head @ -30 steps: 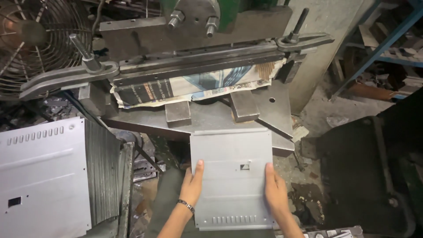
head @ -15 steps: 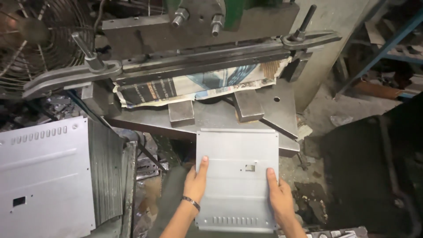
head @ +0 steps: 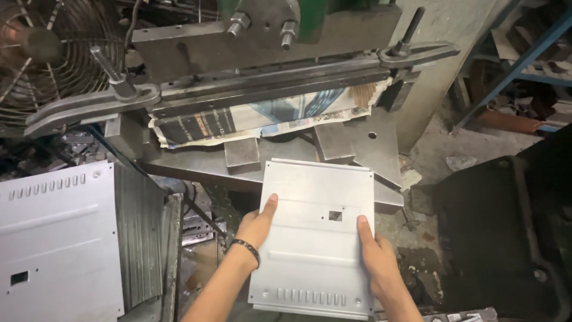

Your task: Positioning metal sheets into a machine press to bend them and then stacking the completed parts.

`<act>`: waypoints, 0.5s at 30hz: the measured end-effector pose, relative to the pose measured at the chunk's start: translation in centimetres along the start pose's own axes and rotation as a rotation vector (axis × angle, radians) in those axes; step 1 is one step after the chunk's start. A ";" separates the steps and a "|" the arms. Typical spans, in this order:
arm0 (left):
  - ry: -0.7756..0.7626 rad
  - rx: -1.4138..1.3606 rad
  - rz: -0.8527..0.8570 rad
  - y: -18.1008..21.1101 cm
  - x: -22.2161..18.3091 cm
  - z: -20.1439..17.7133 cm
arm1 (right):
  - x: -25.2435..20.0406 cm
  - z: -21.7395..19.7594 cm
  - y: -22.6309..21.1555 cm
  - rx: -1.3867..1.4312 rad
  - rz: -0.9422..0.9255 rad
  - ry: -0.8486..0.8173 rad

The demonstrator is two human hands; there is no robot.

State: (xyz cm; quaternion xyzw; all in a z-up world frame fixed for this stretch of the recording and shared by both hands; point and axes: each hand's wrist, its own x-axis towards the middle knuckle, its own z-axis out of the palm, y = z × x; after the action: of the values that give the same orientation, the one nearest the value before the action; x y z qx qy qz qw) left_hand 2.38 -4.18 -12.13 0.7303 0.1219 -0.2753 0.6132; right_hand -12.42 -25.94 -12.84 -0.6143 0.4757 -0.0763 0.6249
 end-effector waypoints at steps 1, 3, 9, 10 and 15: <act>0.000 0.010 0.008 0.0 0.0 -0.1 | -0.1 0.1 -0.1 0.007 0.001 -0.009; 0.002 0.017 0.008 -1.1 -0.2 -0.3 | -0.3 0.3 0.6 0.008 0.006 -0.020; 0.022 0.010 0.223 -5.9 0.3 -0.2 | -0.1 0.9 2.0 -0.115 -0.126 0.055; 0.005 -0.017 0.272 -6.6 0.4 -0.4 | -0.2 0.8 2.2 -0.076 -0.140 0.030; -0.044 0.007 0.314 -9.8 0.5 -1.7 | 0.9 0.6 4.7 -0.045 -0.185 -0.011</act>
State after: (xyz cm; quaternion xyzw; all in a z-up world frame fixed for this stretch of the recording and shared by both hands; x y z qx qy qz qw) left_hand -1.80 -0.46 -20.34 0.7364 -0.0082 -0.1922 0.6486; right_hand -13.74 -25.05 -17.37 -0.6698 0.4152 -0.1195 0.6039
